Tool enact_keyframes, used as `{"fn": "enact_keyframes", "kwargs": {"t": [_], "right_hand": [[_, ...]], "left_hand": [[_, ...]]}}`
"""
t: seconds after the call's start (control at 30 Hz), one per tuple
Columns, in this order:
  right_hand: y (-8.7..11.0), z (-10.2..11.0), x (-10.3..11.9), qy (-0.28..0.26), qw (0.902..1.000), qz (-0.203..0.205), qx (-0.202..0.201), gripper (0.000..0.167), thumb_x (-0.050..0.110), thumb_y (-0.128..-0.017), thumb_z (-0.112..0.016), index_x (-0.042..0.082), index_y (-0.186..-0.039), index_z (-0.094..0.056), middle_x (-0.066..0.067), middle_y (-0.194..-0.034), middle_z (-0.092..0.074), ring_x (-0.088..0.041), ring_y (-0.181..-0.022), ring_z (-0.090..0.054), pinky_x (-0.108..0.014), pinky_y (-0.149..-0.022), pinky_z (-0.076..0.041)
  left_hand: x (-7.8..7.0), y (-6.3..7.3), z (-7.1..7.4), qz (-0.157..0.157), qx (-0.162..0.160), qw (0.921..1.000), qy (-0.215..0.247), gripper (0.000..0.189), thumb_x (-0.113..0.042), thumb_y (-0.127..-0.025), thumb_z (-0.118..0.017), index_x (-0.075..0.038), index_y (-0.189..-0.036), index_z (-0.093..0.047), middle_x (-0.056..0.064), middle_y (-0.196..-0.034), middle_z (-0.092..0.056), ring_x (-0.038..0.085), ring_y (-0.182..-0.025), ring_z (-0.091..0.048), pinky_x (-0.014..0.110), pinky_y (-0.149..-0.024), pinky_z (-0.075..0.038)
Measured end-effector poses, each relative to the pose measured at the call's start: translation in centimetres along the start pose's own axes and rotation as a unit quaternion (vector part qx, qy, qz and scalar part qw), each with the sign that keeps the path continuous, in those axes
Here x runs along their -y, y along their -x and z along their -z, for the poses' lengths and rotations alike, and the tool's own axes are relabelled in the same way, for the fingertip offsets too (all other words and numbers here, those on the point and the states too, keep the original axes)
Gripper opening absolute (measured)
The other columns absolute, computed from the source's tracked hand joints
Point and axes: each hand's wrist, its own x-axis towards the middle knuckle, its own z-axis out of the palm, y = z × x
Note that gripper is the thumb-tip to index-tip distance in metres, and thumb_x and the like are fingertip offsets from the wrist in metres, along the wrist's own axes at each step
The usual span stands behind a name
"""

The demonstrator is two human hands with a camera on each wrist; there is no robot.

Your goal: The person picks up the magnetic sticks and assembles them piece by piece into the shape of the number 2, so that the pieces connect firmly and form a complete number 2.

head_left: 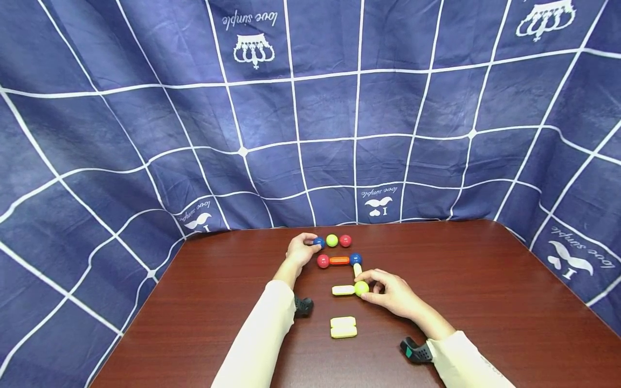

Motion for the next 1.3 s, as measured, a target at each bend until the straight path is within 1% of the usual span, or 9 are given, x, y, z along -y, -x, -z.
{"fn": "enact_keyframes", "kwargs": {"t": [0.13,0.3,0.5,0.63,0.8,0.9,1.1,1.2,1.3], "right_hand": [[0.0,0.0,0.0,0.002,1.0000,0.001,0.004,0.031,0.022,-0.084,-0.080,0.023,-0.113,-0.069,0.009,-0.097,-0.067,0.002,-0.068,-0.057,-0.020,-0.065,-0.047],[0.1,-0.1,-0.1,-0.001,1.0000,0.007,-0.001,0.031,0.021,-0.084,-0.080,0.022,-0.113,-0.069,0.008,-0.097,-0.067,0.002,-0.068,-0.056,-0.020,-0.063,-0.046],[0.2,-0.1,-0.2,-0.002,1.0000,0.001,-0.001,0.031,0.022,-0.085,-0.080,0.023,-0.113,-0.069,0.007,-0.096,-0.067,0.002,-0.068,-0.056,-0.020,-0.064,-0.046],[0.2,-0.1,-0.2,-0.002,1.0000,-0.001,0.001,0.030,0.023,-0.085,-0.079,0.023,-0.113,-0.069,0.008,-0.095,-0.067,0.002,-0.068,-0.055,-0.021,-0.064,-0.046],[0.2,-0.1,-0.2,-0.002,1.0000,0.003,0.000,0.030,0.022,-0.085,-0.080,0.023,-0.113,-0.069,0.008,-0.096,-0.067,0.002,-0.068,-0.056,-0.020,-0.064,-0.046],[0.3,-0.1,-0.1,-0.004,1.0000,-0.001,0.003,0.030,0.023,-0.085,-0.079,0.023,-0.113,-0.069,0.007,-0.096,-0.068,0.002,-0.068,-0.056,-0.020,-0.064,-0.046],[0.2,-0.2,-0.1,-0.006,1.0000,0.002,0.001,0.030,0.023,-0.085,-0.079,0.022,-0.114,-0.069,0.006,-0.096,-0.068,0.002,-0.069,-0.056,-0.020,-0.064,-0.046],[0.2,-0.1,-0.1,-0.005,0.9999,0.009,-0.004,0.030,0.022,-0.085,-0.079,0.022,-0.113,-0.069,0.006,-0.096,-0.068,0.002,-0.068,-0.056,-0.020,-0.064,-0.046],[0.1,0.0,0.0,-0.007,0.9999,0.008,-0.003,0.030,0.021,-0.085,-0.079,0.021,-0.113,-0.069,0.006,-0.096,-0.068,0.002,-0.067,-0.056,-0.020,-0.063,-0.046]], "left_hand": [[0.3,0.0,0.2,0.000,0.005,0.9991,0.041,0.031,-0.010,-0.085,-0.075,-0.006,-0.116,-0.069,0.012,-0.107,-0.069,0.024,-0.103,-0.061,0.032,-0.091,-0.047],[0.5,0.4,0.5,0.001,0.009,0.9965,0.083,0.031,-0.012,-0.085,-0.072,-0.002,-0.115,-0.067,0.011,-0.103,-0.068,0.019,-0.094,-0.061,0.023,-0.078,-0.046],[0.9,1.4,1.2,0.010,0.019,0.9918,0.126,0.033,-0.017,-0.086,-0.072,-0.003,-0.115,-0.066,0.007,-0.101,-0.070,0.021,-0.098,-0.061,0.029,-0.086,-0.042],[1.3,2.2,1.9,0.012,0.040,0.9879,0.149,0.033,-0.017,-0.087,-0.070,-0.001,-0.116,-0.065,0.001,-0.093,-0.069,0.026,-0.099,-0.059,0.033,-0.088,-0.041],[1.6,3.5,2.7,0.013,0.066,0.9835,0.168,0.031,-0.015,-0.088,-0.067,-0.001,-0.116,-0.065,-0.004,-0.085,-0.064,0.022,-0.093,-0.057,0.032,-0.081,-0.038],[1.7,4.5,2.9,0.018,0.080,0.9824,0.168,0.031,-0.015,-0.088,-0.068,-0.001,-0.116,-0.064,-0.005,-0.082,-0.064,0.019,-0.090,-0.056,0.030,-0.078,-0.037],[1.9,6.6,3.4,0.018,0.123,0.9810,0.149,0.033,-0.015,-0.087,-0.069,-0.001,-0.116,-0.064,-0.007,-0.085,-0.067,0.016,-0.089,-0.056,0.030,-0.081,-0.038],[2.0,7.5,3.7,0.012,0.152,0.9773,0.147,0.032,-0.014,-0.087,-0.069,-0.001,-0.116,-0.063,-0.006,-0.087,-0.068,0.014,-0.089,-0.059,0.030,-0.083,-0.039],[2.1,8.2,3.9,-0.007,0.177,0.9741,0.140,0.033,-0.013,-0.088,-0.069,0.001,-0.117,-0.062,-0.003,-0.091,-0.067,0.013,-0.090,-0.061,0.029,-0.086,-0.042]]}}
